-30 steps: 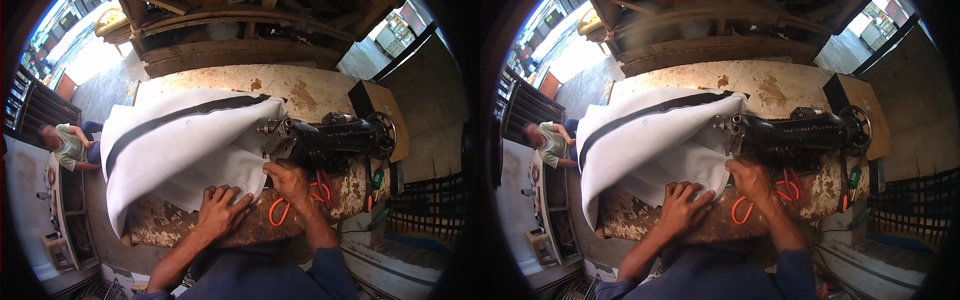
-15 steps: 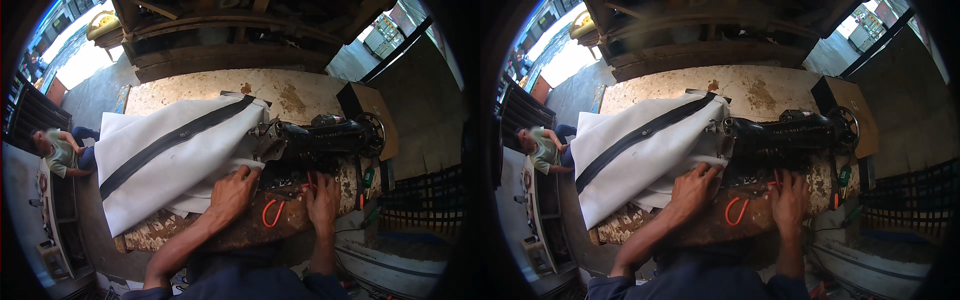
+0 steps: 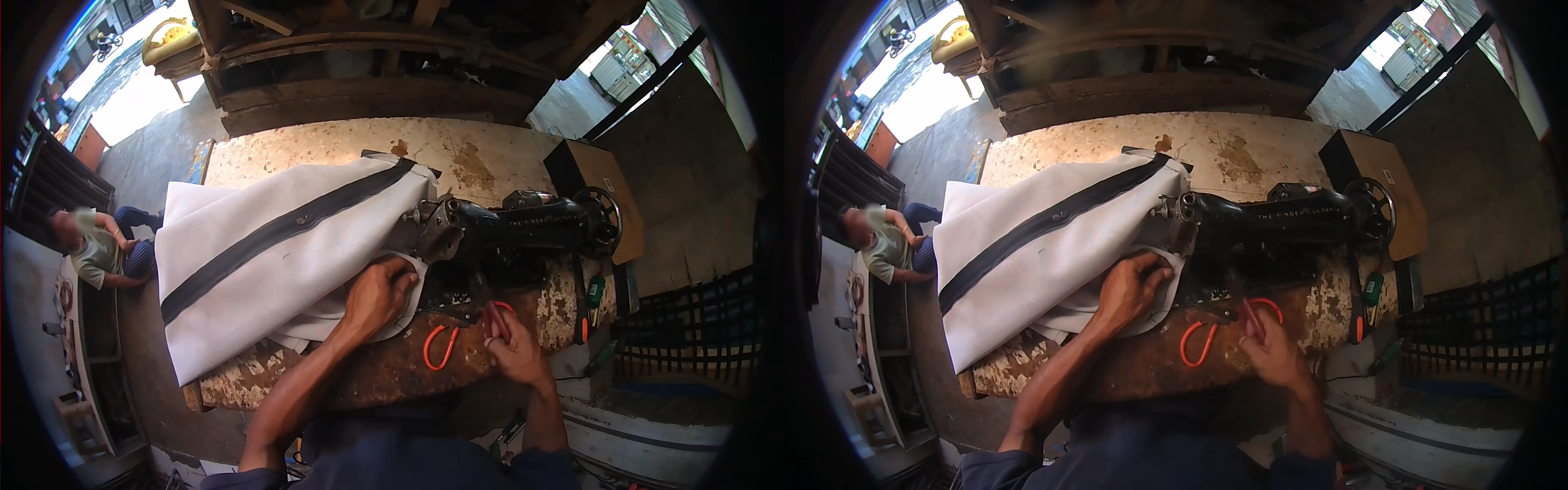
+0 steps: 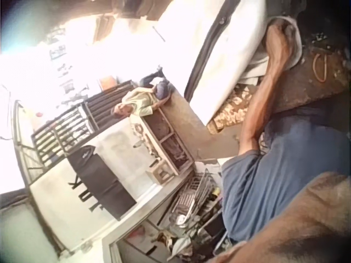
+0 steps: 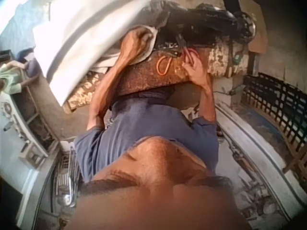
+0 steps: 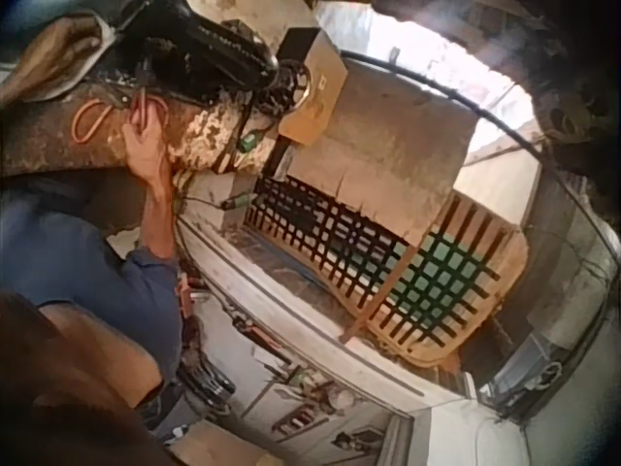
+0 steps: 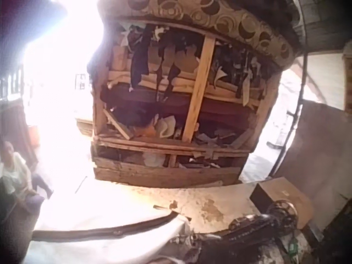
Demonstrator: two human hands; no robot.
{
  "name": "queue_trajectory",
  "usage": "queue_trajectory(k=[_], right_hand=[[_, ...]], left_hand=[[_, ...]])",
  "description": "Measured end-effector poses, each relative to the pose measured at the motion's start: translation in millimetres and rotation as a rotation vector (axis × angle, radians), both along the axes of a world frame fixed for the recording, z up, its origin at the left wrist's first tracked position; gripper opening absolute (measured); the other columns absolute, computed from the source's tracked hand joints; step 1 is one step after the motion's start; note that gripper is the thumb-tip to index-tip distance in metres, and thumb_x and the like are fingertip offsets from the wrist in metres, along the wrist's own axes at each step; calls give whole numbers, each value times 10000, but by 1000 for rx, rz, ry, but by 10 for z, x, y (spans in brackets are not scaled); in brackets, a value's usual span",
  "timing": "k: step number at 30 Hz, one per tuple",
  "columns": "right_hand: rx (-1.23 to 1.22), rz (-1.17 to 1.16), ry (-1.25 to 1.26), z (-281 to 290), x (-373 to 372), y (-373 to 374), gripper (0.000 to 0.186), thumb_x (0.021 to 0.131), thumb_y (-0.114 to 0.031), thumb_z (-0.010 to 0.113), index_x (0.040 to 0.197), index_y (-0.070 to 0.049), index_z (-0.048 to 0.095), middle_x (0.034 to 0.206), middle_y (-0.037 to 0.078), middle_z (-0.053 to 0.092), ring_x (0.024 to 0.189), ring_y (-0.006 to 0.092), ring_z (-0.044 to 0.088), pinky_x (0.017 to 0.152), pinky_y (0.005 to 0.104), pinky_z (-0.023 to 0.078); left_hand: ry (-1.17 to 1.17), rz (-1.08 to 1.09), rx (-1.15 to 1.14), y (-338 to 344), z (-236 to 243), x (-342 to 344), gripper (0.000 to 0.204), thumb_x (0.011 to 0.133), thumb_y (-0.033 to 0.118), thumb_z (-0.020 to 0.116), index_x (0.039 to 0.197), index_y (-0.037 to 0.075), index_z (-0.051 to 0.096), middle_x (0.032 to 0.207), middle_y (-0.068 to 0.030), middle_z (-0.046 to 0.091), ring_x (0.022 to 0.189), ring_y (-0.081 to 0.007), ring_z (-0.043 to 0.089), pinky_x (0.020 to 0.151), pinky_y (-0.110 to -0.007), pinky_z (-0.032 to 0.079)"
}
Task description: The person trims the edge of a piece of white fabric using shears and then feeds the fabric through a vintage sewing machine, while another person assists by holding the other end of the fabric.
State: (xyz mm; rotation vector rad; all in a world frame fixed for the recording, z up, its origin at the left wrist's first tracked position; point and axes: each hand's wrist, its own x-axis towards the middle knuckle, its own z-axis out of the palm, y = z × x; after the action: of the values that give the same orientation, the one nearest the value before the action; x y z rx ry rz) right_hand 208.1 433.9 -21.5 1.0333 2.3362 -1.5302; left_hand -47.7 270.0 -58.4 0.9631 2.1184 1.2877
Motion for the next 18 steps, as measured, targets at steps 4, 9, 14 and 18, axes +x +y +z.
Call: queue_trajectory(k=[4,9,14,18], right_hand=[[-873,-262,230,-81,-186,-569,307,915,28,547,1216,-14,509,1277,221,607,1057,318,705,764,456,659],[-1024,-335,302,-173,-316,-794,379,911,38,487,1284,-32,483,1423,281,566,1140,371,699,831,530,668],[-987,-327,276,-209,-395,-767,365,927,-10,522,1288,-35,476,1397,282,586,1100,374,715,769,506,681],[-980,-401,291,-231,-395,-783,316,877,-8,521,1191,-37,492,1249,247,617,885,303,707,581,421,626]], left_hand=[[-105,82,-28,-41,-26,-10,245,988,260,685,1117,68,765,975,-216,758,953,-410,731,849,-474,538],[-150,69,-50,-39,-36,-18,257,991,284,687,1124,78,767,982,-200,763,949,-382,737,865,-460,536],[-220,46,-41,-70,-82,-40,232,987,257,723,1106,64,767,986,-128,782,954,-240,733,904,-387,524],[-189,-10,-31,-73,-117,-41,239,991,270,694,1130,90,769,1004,-168,774,979,-352,738,890,-442,531]])
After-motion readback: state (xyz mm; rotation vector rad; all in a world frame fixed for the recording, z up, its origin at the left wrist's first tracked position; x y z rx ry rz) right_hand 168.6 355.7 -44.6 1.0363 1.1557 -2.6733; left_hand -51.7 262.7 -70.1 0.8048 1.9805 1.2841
